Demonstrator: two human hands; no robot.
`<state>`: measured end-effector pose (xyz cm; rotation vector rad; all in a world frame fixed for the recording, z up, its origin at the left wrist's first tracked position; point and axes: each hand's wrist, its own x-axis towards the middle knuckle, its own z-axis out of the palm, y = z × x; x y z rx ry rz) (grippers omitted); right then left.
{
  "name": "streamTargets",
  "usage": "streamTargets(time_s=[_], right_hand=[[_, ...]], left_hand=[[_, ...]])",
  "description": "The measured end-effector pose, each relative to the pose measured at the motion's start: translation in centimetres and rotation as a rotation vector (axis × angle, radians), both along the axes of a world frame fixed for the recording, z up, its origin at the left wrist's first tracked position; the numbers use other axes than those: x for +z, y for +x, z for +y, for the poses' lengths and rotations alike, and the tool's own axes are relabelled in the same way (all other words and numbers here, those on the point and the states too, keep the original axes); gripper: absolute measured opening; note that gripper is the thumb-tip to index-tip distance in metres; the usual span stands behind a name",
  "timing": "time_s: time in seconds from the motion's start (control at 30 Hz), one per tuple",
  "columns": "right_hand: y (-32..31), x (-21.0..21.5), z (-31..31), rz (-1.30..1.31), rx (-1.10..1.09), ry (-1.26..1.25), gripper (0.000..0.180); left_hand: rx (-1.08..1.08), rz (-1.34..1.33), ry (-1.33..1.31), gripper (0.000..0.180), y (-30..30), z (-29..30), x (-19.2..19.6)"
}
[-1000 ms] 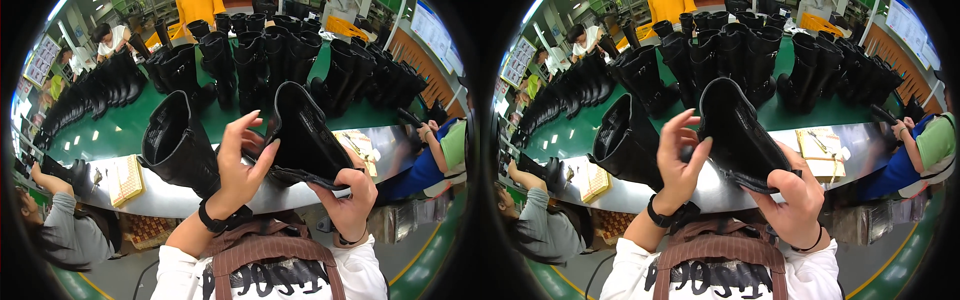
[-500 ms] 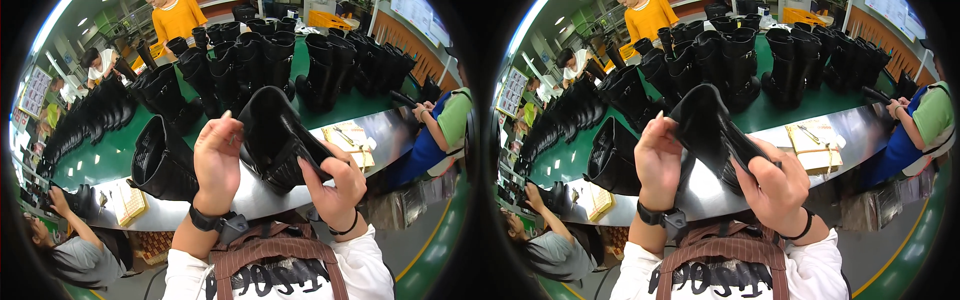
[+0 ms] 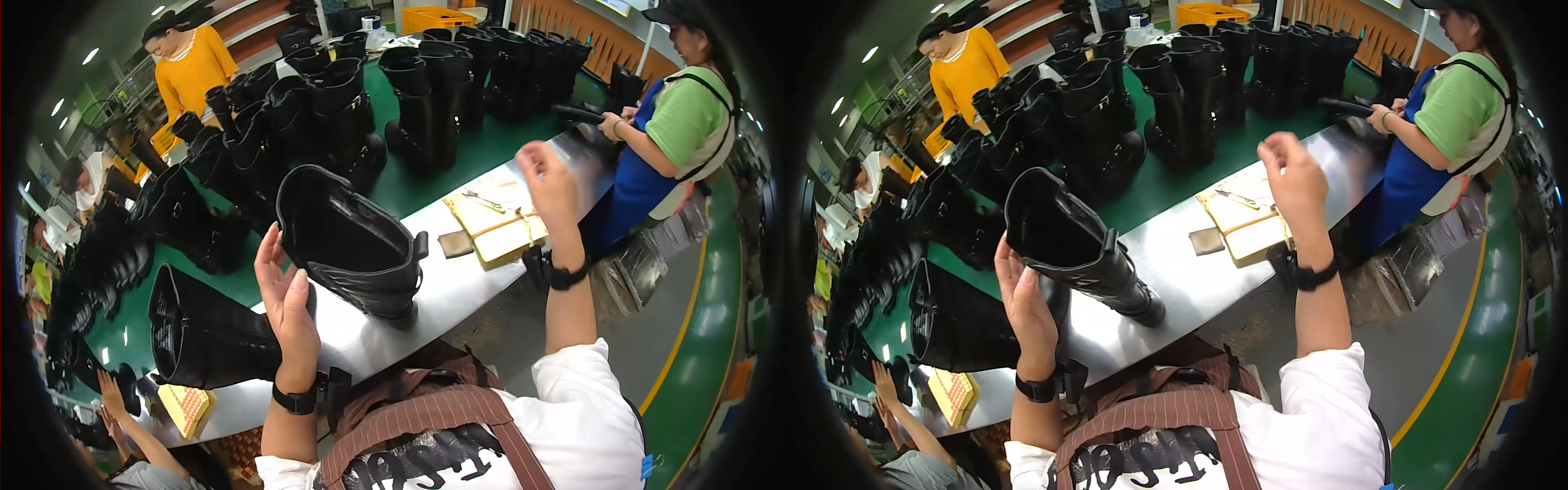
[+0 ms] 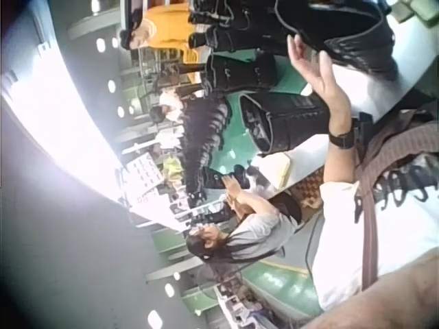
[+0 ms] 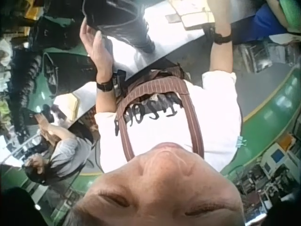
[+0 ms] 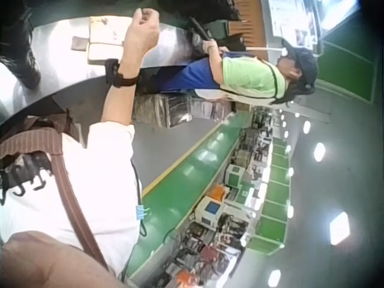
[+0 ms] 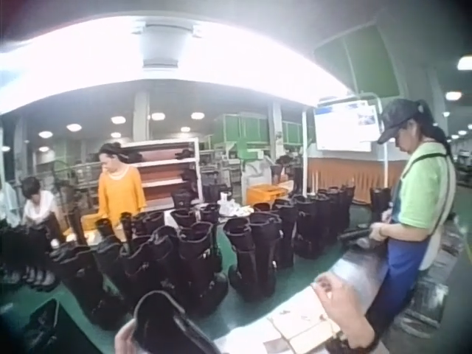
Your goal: The recorder is inspecting and cleaning pairs of tall black boots on a factory assembly line.
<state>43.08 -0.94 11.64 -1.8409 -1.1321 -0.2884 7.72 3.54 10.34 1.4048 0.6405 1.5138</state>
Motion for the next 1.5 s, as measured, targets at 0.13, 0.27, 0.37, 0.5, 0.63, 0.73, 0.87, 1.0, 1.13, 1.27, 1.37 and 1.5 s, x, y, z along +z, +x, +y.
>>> streamTargets(time_s=[0.13,0.27,0.37,0.5,0.63,0.73,0.87,1.0,1.13,1.27,1.37,1.5], right_hand=[[4.4,-8.4,1.6,-0.124,0.104,-0.399,0.027],[4.8,-13.4,3.3,-0.137,0.149,-0.484,0.028],[4.5,-13.0,3.9,-0.086,0.097,-0.535,0.022],[2.3,-7.7,3.0,-0.423,-0.008,-0.356,0.021],[-2.0,2.4,1.1,-0.09,0.299,0.181,0.02],[-7.1,9.2,-1.3,0.104,0.449,0.166,0.022],[-13.4,14.5,-2.2,-0.177,0.729,-0.156,0.032],[-17.1,15.7,-0.9,-0.607,0.817,-0.17,0.032],[-17.8,15.9,-0.3,-0.714,0.769,-0.206,0.034],[-18.3,15.5,0.3,-0.746,0.755,-0.253,0.034],[-18.7,15.8,0.3,-0.792,0.762,-0.216,0.034],[-16.5,17.1,-1.0,-0.585,0.553,-0.137,0.035]], left_hand=[[0.14,0.033,0.154,0.043,0.8,0.4,0.0],[0.318,0.085,0.331,0.04,1.3,0.4,0.0],[0.405,0.05,0.316,0.043,1.3,0.4,0.1],[0.543,0.076,0.423,0.038,1.6,0.3,0.4],[0.679,0.132,0.536,0.035,2.3,0.8,0.4],[0.749,0.146,0.602,0.03,2.2,1.0,0.3],[0.787,0.158,0.65,0.026,2.2,0.9,0.3],[0.787,0.155,0.632,0.026,2.2,0.8,0.5],[0.771,0.163,0.635,0.027,2.1,0.8,0.6],[0.758,0.161,0.646,0.027,2.2,0.8,0.6],[0.772,0.177,0.645,0.027,2.3,0.8,0.7],[0.768,0.178,0.636,0.027,2.2,0.8,0.9]])
